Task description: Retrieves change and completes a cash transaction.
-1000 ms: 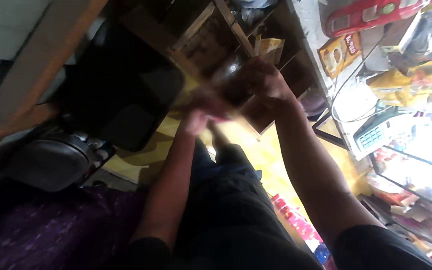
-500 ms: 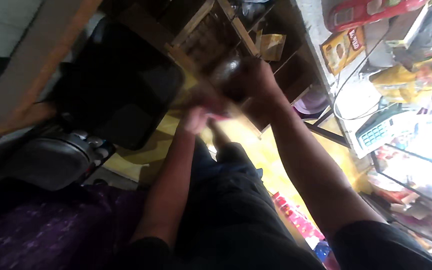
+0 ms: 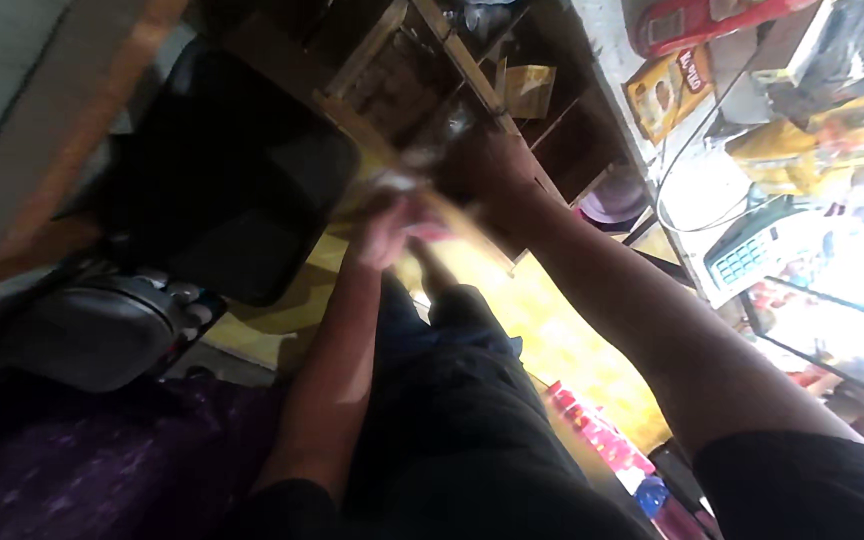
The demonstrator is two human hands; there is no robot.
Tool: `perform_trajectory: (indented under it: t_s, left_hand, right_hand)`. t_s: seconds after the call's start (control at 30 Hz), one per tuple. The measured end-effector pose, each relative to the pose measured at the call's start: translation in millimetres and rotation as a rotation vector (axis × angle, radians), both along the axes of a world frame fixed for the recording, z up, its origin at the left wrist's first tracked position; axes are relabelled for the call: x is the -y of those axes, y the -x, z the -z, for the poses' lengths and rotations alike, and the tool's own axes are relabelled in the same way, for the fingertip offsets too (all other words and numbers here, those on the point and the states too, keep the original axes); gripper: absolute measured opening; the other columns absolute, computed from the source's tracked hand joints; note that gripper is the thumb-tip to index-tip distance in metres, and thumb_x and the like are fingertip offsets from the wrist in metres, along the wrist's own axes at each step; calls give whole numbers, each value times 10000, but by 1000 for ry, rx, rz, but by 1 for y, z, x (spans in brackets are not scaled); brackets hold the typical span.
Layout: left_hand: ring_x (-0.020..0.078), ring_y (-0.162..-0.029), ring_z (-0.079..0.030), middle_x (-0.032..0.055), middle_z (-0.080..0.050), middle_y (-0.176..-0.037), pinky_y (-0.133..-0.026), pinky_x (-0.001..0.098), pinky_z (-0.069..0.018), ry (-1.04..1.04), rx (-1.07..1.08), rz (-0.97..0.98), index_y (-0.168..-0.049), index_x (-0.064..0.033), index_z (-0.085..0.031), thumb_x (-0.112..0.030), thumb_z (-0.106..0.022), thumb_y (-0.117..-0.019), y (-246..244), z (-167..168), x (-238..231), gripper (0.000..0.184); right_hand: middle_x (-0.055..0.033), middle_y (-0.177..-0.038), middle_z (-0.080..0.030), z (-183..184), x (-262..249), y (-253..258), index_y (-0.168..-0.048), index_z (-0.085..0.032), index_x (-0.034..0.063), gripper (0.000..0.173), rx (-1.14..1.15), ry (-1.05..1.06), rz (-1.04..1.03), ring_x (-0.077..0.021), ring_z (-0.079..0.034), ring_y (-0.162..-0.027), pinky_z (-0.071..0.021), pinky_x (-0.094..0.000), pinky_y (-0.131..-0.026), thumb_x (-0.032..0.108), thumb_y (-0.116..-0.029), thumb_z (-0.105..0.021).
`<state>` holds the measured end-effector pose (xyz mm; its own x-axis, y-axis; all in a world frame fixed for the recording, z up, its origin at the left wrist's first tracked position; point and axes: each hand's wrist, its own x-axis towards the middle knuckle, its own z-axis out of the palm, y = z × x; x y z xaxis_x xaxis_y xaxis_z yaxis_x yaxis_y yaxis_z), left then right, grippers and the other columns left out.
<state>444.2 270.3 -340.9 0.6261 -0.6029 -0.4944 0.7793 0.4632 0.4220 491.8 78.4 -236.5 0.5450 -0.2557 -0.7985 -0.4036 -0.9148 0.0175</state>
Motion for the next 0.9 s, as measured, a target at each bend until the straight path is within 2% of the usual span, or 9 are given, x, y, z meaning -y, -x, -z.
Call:
perform_trajectory:
  t_s: [0.17, 0.3, 0.4, 0.47, 0.5, 0.67, 0.77, 0.83, 0.9]
  left_hand:
    - [114, -909, -706, -17, -731, -955, -866, 348, -598, 31, 6, -23, -1060, -182, -685, -225, -666, -963, 1, -2, 2, 108]
    - [132, -897, -707, 0, -730, -946, -860, 363, -601, 1, 8, -12, -1067, -160, -673, -235, -647, -972, 2, 2, 1, 124]
    - [162, -914, -707, 28, -724, -950, -866, 394, -602, 1, 3, -10, -1059, -142, -661, -250, -667, -960, 3, 6, 0, 146]
    - [151, -897, -707, 22, -726, -926, -854, 378, -602, 4, -7, -17, -1020, -152, -672, -235, -661, -956, 3, 5, 0, 106]
    - [139, -890, -706, 13, -725, -918, -852, 366, -602, 7, -9, -15, -1020, -158, -674, -222, -649, -962, 3, 3, 0, 90]
    - [165, -897, -727, 34, -742, -944, -832, 383, -620, 44, 33, 15, -1047, -145, -688, -252, -637, -978, 2, 2, 1, 138]
    - [150, -896, -720, 15, -737, -933, -844, 373, -614, 33, 43, 10, -1030, -157, -696, -256, -649, -972, 2, 1, 1, 124]
    - [131, -896, -720, 0, -743, -928, -858, 356, -609, 13, 46, 7, -1017, -170, -703, -249, -638, -974, 3, -2, 2, 111]
    - [136, -911, -723, 5, -748, -945, -869, 360, -607, 12, 40, 2, -1028, -167, -702, -250, -645, -974, 2, -3, 2, 114]
  right_hand:
    - [-255, -1187, -679, 16, -3, 5, -1187, -684, 35, 294, -30, -2, -47, -482, -659, -1077, -519, -697, -811, 251, -1003, -605]
    - [-203, -1202, -695, 5, 21, 9, -1202, -697, 97, 382, 51, -204, -24, -431, -659, -1132, -498, -696, -906, 413, -1013, -597]
    - [-63, -1070, -734, 1, 55, 21, -1145, -737, 108, 254, 216, -636, 224, -181, -697, -981, -586, -445, -901, 293, -977, -695]
    - [14, -862, -689, -12, 66, 26, -1068, -706, 86, 120, 223, -891, 497, -45, -606, -683, -538, -229, -623, 148, -966, -689]
    - [3, -801, -665, -16, 71, 27, -1052, -679, 66, 92, 179, -978, 605, -45, -564, -603, -490, -206, -541, 97, -966, -670]
    - [-70, -945, -697, -7, 70, 20, -1164, -643, 28, 185, 136, -926, 566, -141, -680, -770, -608, -313, -685, 84, -988, -634]
    - [-126, -968, -719, 4, 46, 8, -1069, -719, 31, 237, 235, -598, 252, -250, -694, -894, -572, -509, -839, 239, -955, -707]
    - [-198, -1153, -699, 11, 28, 7, -1217, -690, 40, 365, 200, -380, 125, -365, -669, -1087, -518, -615, -951, 293, -954, -708]
    - [-219, -1288, -650, 19, 14, 5, -1241, -683, 65, 396, 109, -166, 59, -419, -635, -1181, -518, -655, -933, 344, -960, -675]
